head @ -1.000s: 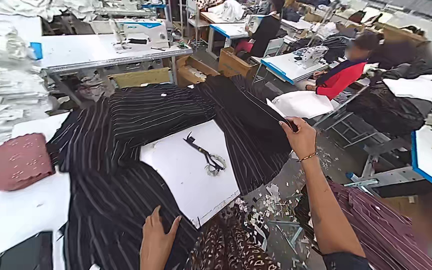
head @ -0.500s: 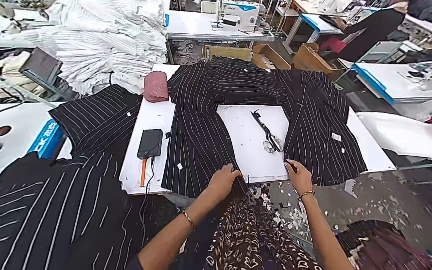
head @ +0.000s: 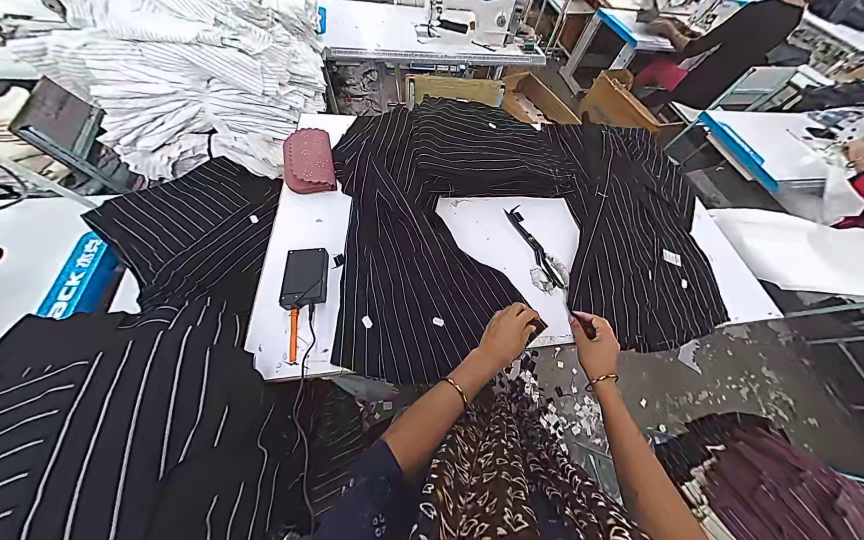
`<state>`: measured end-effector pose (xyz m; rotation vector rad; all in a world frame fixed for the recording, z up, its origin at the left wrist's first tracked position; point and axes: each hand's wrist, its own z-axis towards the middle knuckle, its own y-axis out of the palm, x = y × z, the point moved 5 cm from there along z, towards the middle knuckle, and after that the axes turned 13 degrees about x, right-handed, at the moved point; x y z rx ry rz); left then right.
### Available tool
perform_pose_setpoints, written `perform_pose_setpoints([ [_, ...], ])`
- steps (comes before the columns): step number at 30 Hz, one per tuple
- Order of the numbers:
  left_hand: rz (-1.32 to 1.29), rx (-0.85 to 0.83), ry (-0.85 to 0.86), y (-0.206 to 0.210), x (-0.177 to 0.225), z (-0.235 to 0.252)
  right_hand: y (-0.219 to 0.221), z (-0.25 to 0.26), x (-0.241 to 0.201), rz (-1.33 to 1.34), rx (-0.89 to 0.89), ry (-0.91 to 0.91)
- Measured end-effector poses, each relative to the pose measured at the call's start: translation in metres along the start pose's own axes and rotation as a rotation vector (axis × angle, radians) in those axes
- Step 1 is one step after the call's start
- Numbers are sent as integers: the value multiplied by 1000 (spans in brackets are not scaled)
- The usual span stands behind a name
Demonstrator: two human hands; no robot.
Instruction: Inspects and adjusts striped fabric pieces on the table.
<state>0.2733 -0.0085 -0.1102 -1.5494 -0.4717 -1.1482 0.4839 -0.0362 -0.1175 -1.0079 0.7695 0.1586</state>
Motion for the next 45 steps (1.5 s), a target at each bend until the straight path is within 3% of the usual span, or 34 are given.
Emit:
perform_pose_setpoints([
  [11,-19,-105,18,9,9,-23,1,-11,-6,-29,47,-126],
  [14,-64,-114,7,13,14,-18,-4,-10,-4,38,47,-56],
  [17,-165,-49,-79,15,18,-13,-7,-12,-7,-4,-62,5],
  [21,-248,3,-205,27,23,5,-7,-16,-4,-46,-141,-44],
  [28,-387,34,-400,42,15,35,0,-26,-18,142,20,-87],
  [33,-428,29,-466,45,13,46,7,-28,-22,133,-36,-12],
  [37,-376,31,-432,30,19,58,-16,-59,-61,222,-69,-244],
  [42,-404,214,-471,-25,26,64,-37,-106,-111,468,-426,-381],
  [45,-291,210,-257,-51,54,46,-63,-79,-139,563,-207,-433],
])
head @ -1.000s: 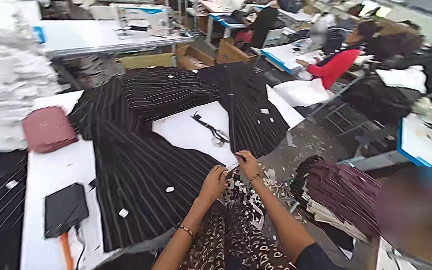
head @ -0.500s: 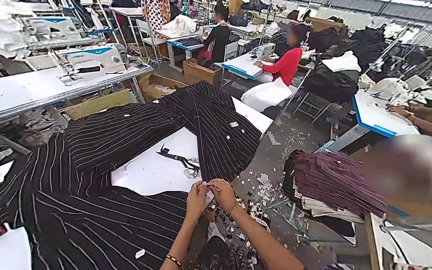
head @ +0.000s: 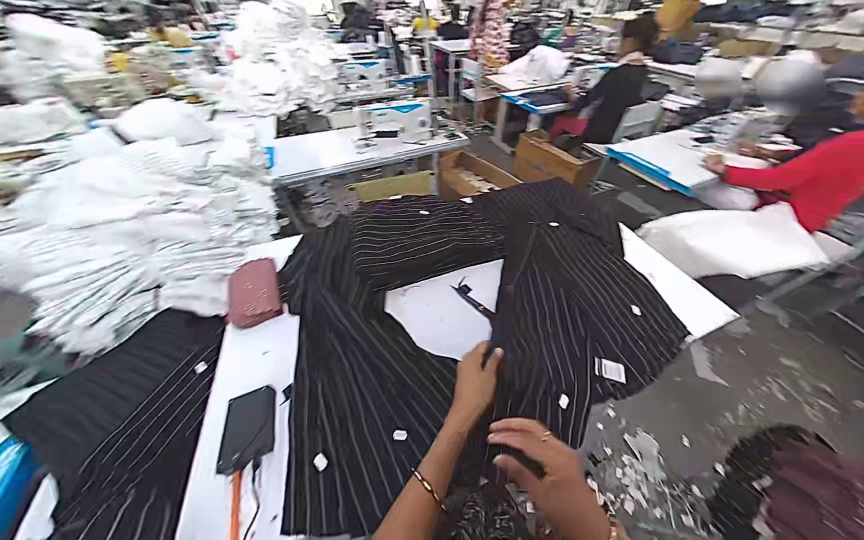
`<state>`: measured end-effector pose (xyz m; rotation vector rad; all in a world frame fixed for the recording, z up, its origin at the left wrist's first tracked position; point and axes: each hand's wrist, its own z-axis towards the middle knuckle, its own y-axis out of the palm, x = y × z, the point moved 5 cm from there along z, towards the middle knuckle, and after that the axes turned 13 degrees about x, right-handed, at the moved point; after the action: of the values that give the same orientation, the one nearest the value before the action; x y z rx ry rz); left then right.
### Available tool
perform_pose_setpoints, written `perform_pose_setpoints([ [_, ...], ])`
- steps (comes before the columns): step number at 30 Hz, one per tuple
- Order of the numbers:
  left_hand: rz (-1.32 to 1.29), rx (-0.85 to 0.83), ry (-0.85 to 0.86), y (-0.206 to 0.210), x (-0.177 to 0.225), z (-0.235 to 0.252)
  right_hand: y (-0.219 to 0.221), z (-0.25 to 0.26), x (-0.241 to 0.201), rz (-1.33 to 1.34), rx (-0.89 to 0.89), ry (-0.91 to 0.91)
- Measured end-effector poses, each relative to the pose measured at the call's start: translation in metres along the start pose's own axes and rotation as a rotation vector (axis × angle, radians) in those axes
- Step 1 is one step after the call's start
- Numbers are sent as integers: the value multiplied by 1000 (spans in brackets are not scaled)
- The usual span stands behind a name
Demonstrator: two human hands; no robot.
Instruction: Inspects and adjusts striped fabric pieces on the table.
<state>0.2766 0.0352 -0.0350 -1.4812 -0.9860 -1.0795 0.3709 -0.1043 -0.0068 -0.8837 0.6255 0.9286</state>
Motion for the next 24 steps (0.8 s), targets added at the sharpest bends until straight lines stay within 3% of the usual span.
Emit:
perform_pose_setpoints([
  [2,-52,-166,195,-6,25,-33,-11,32,-17,-34,117,-134],
  [4,-177,-320,317,-16,36,-64,-12,55,-22,-137,78,-228],
  [7,-221,-396,120,-42,5,-78,6,62,-17,-287,-158,-136],
  [11,-211,-78,-156,-106,-52,-77,37,45,-1,-233,-570,161],
  [14,-36,292,-355,-142,-97,-60,40,32,-5,-208,-640,214],
  [16,97,445,-451,-153,-119,-43,28,27,-7,-189,-621,239],
  [18,199,503,-480,-157,-123,-13,8,35,-6,-152,-605,264],
  [21,351,412,-498,-160,-129,19,-14,41,-6,-121,-593,319],
  [24,255,436,-406,-182,-122,11,-34,54,-3,-60,-591,369],
])
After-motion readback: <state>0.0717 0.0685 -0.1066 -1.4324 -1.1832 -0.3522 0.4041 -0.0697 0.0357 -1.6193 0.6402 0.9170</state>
